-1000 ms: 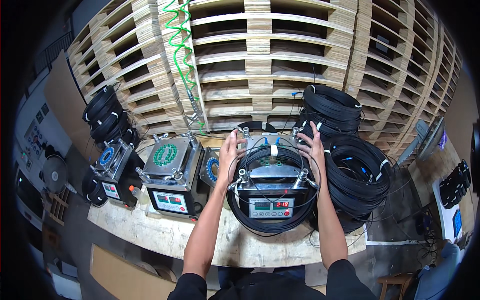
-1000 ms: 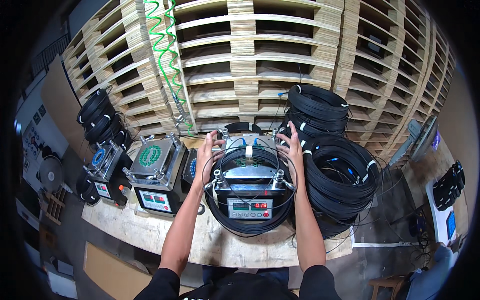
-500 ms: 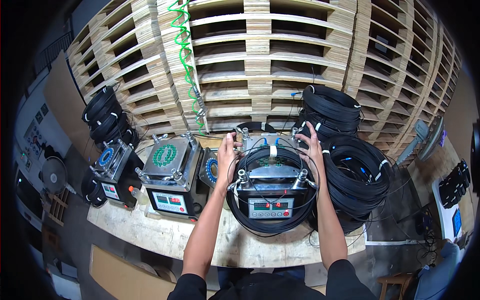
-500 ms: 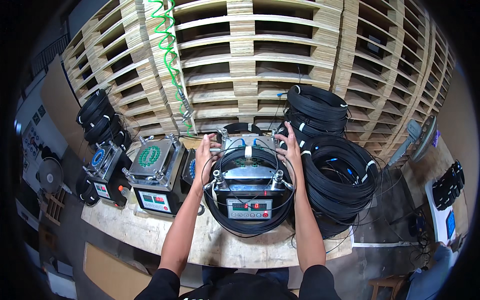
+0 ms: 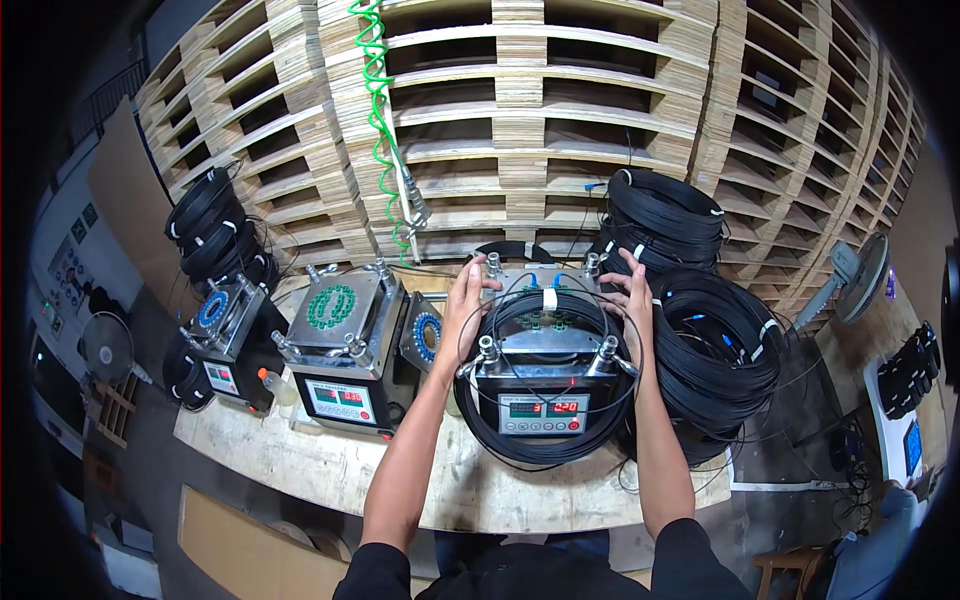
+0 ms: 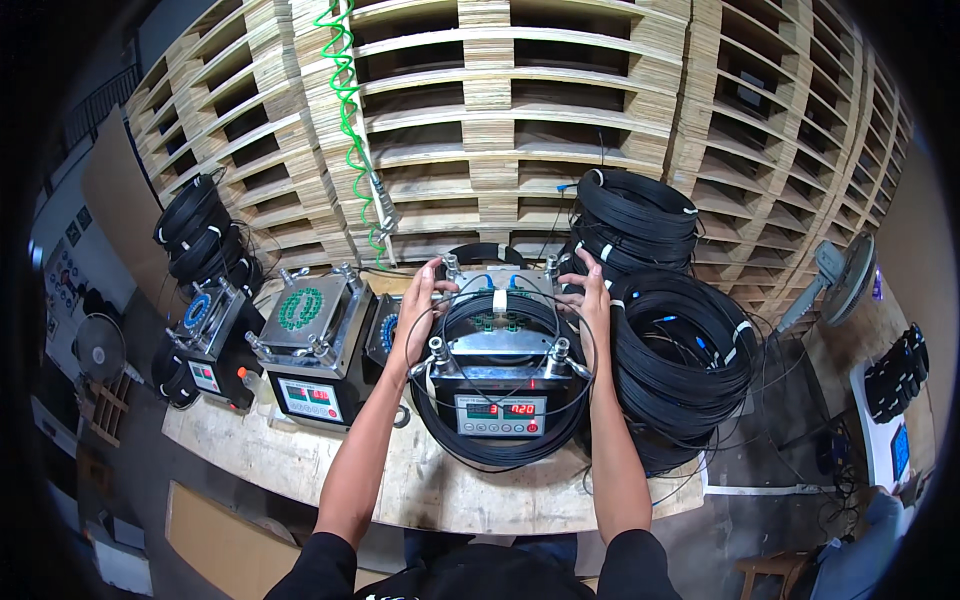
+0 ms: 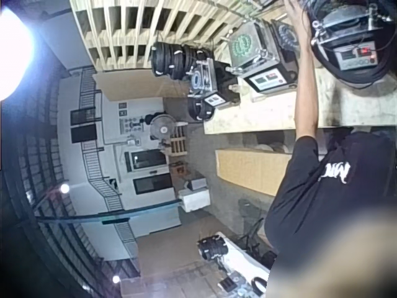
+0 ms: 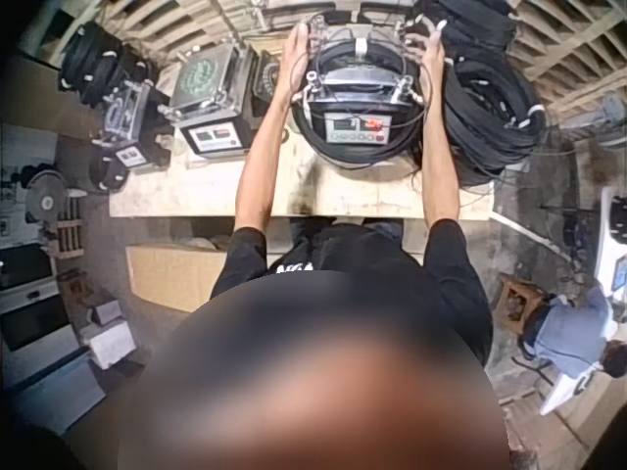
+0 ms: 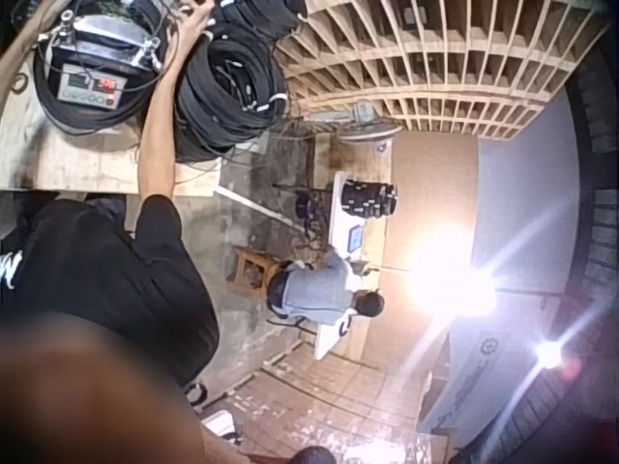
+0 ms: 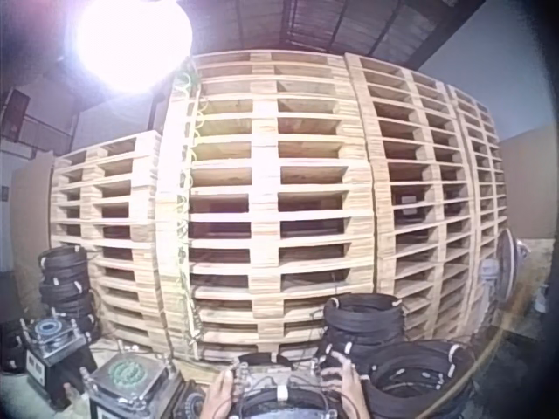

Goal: Polishing fiber optic cable connectors using a specialized machine.

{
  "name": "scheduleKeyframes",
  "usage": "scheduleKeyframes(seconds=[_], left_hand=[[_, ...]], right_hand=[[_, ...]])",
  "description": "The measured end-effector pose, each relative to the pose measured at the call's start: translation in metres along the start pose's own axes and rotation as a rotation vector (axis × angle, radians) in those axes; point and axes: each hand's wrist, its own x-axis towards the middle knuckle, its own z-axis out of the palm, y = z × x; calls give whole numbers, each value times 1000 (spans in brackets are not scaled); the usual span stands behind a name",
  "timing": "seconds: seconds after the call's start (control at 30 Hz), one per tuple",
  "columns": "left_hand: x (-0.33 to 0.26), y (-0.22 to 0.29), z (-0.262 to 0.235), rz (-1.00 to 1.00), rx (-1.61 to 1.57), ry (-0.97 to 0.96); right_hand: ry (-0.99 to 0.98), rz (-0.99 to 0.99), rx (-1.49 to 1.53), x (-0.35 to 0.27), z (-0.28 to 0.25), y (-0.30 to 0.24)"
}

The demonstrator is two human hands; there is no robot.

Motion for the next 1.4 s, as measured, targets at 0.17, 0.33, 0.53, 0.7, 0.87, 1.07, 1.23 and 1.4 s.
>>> scheduleKeyframes(seconds=[0.17, 0.33, 0.53, 0.7, 0.87, 1.07, 1.23, 1.4], left_hand=[[-2, -3, -5, -54, 14, 47], [-1, -4, -2, -59, -34, 89], [-3, 5, 1, -54, -16, -37], [-1, 1, 1, -1, 12, -9], [1, -8, -7, -78, -10, 32], [-5, -3, -2, -89, -160, 147], [-5, 1, -1, -82, -150, 142], [-4, 3, -2, -99, -128, 42]], right_hand=[[-16, 68, -13, 0, 8, -4], [-128, 54, 150, 3, 9, 4], [11, -4, 50, 1, 5, 3], [20, -28, 29, 3, 1, 6], [-42, 62, 33, 2, 2, 1], [6, 66, 89, -2, 6, -2], [26, -2, 53, 1, 2, 6], [-4, -19, 38, 2, -2, 5]])
